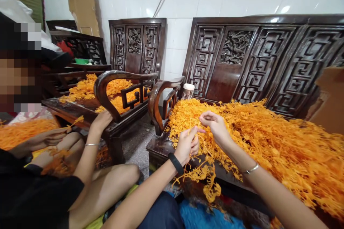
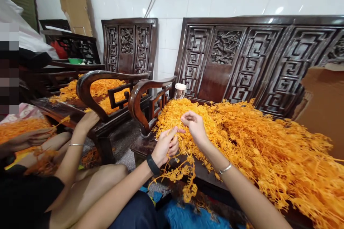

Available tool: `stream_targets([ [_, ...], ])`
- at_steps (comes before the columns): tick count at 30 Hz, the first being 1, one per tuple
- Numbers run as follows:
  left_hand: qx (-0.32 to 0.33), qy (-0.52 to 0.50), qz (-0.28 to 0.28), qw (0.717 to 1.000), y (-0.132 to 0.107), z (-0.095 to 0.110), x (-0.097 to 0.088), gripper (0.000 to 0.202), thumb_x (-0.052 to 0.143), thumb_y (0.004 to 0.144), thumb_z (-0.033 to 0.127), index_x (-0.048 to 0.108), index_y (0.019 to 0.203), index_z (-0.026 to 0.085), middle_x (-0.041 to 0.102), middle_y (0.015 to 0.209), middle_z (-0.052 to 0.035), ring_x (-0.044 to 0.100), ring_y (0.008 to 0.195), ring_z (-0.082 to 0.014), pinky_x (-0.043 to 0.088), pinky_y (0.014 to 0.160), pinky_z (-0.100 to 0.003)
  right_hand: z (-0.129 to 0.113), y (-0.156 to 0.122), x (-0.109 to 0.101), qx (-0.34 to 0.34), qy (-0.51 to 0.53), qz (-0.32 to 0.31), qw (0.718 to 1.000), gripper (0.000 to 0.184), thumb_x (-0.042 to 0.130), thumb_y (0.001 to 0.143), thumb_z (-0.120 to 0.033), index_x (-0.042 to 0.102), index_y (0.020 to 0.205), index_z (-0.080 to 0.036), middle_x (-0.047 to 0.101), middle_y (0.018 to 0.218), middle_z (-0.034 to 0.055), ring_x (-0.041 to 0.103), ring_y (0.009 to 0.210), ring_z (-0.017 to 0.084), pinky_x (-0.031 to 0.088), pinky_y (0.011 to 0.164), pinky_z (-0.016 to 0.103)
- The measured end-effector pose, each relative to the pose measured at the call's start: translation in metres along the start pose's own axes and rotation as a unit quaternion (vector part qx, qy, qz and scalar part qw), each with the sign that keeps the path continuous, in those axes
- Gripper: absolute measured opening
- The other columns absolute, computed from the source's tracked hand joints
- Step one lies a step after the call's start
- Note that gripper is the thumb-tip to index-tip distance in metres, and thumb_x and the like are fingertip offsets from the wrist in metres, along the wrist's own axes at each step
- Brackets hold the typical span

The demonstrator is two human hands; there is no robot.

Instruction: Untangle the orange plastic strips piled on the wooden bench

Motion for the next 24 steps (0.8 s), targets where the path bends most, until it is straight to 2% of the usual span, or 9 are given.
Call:
stream_targets([
  [2, 0.009, -0.006, 0.015, 1.0, 0.0, 0.002, -0.004, 0.04, 0.058, 0.071, 0.051, 0.054, 0.082, 0.013, 0.021, 0.038, 0.012, 0.015, 0.027, -0.0015, 0.012, 0.027, -0.014, 0.0, 0.005, 0.008, 0.0, 0.001, -0.012, 1.0, 0.022, 0.066, 0.058, -0.032, 0.053, 0.062, -0.016, 0.05, 0.061, -0.0014, 0.045, 0.057, 0.01, 0.035, 0.055, 0.023],
  [3, 0.015, -0.005, 0.026, 1.0, -0.001, 0.004, -0.008, 0.04, 0.057, 0.072, 0.051, 0.053, 0.081, 0.013, 0.021, 0.037, 0.012, 0.015, 0.026, -0.0016, 0.012, 0.027, -0.014, 0.001, 0.007, 0.015, 0.007, -0.001, -0.039, 0.999, 0.023, 0.067, 0.058, -0.034, 0.053, 0.063, -0.016, 0.051, 0.061, -0.0013, 0.045, 0.058, 0.01, 0.035, 0.056, 0.023],
  [7, 0.046, 0.021, 0.084, 0.995, -0.012, 0.013, -0.024, 0.039, 0.054, 0.073, 0.053, 0.045, 0.072, 0.016, 0.026, 0.037, 0.0114, 0.017, 0.027, -0.0015, 0.013, 0.028, -0.014, 0.005, -0.001, 0.049, 0.069, 0.009, -0.221, 0.973, 0.028, 0.067, 0.063, -0.037, 0.057, 0.079, -0.016, 0.055, 0.067, -0.0004, 0.049, 0.059, 0.011, 0.039, 0.056, 0.024],
  [10, 0.058, 0.035, 0.102, 0.993, -0.018, 0.019, -0.028, 0.038, 0.052, 0.075, 0.053, 0.04, 0.072, 0.017, 0.029, 0.037, 0.0109, 0.021, 0.027, -0.0018, 0.016, 0.03, -0.014, 0.003, -0.009, 0.054, 0.089, 0.029, -0.279, 0.956, 0.032, 0.071, 0.06, -0.03, 0.057, 0.086, -0.016, 0.058, 0.073, 0.0004, 0.053, 0.065, 0.011, 0.042, 0.061, 0.024],
  [12, 0.052, 0.038, 0.077, 0.995, -0.018, 0.019, -0.022, 0.038, 0.051, 0.076, 0.053, 0.039, 0.072, 0.017, 0.029, 0.039, 0.0108, 0.022, 0.028, -0.002, 0.018, 0.03, -0.014, 0.001, -0.008, 0.048, 0.08, 0.032, -0.253, 0.964, 0.03, 0.074, 0.056, -0.025, 0.058, 0.079, -0.015, 0.057, 0.071, -0.0003, 0.053, 0.065, 0.011, 0.042, 0.063, 0.024],
  [15, 0.035, 0.026, 0.045, 0.998, -0.013, 0.015, -0.013, 0.037, 0.053, 0.075, 0.051, 0.039, 0.07, 0.017, 0.026, 0.041, 0.0108, 0.022, 0.028, -0.0017, 0.017, 0.03, -0.014, 0.002, -0.002, 0.035, 0.059, 0.024, -0.17, 0.983, 0.025, 0.075, 0.053, -0.027, 0.058, 0.068, -0.014, 0.055, 0.063, -0.0017, 0.051, 0.059, 0.01, 0.041, 0.06, 0.024],
  [20, 0.033, -0.02, 0.073, 0.997, -0.006, 0.01, -0.016, 0.039, 0.055, 0.073, 0.053, 0.037, 0.07, 0.018, 0.022, 0.042, 0.0112, 0.021, 0.028, -0.0021, 0.016, 0.029, -0.014, 0.009, 0.014, 0.021, 0.008, 0.005, -0.072, 0.997, 0.024, 0.073, 0.052, -0.028, 0.059, 0.066, -0.014, 0.058, 0.064, 0.0005, 0.052, 0.059, 0.011, 0.043, 0.059, 0.026],
  [22, 0.03, -0.018, 0.083, 0.996, -0.01, 0.01, -0.015, 0.039, 0.054, 0.074, 0.052, 0.037, 0.068, 0.018, 0.021, 0.041, 0.0113, 0.021, 0.027, -0.0021, 0.015, 0.029, -0.014, 0.0, 0.029, -0.009, -0.051, -0.018, 0.009, 0.998, 0.02, 0.07, 0.054, -0.027, 0.059, 0.065, -0.015, 0.057, 0.065, 0.0011, 0.051, 0.059, 0.012, 0.043, 0.059, 0.026],
  [24, 0.025, -0.005, 0.078, 0.997, -0.018, 0.01, -0.011, 0.036, 0.052, 0.077, 0.049, 0.037, 0.067, 0.017, 0.02, 0.04, 0.0112, 0.022, 0.027, -0.0022, 0.015, 0.03, -0.014, -0.013, 0.041, -0.058, -0.109, -0.031, 0.138, 0.984, 0.018, 0.068, 0.055, -0.027, 0.059, 0.065, -0.015, 0.057, 0.064, 0.0013, 0.051, 0.058, 0.012, 0.044, 0.059, 0.027],
])
Point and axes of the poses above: each hand's wrist, its own y-axis towards the middle knuckle, its own x-axis out of the palm, z = x × y, the point moved 10 cm from there along y, towards the middle knuckle
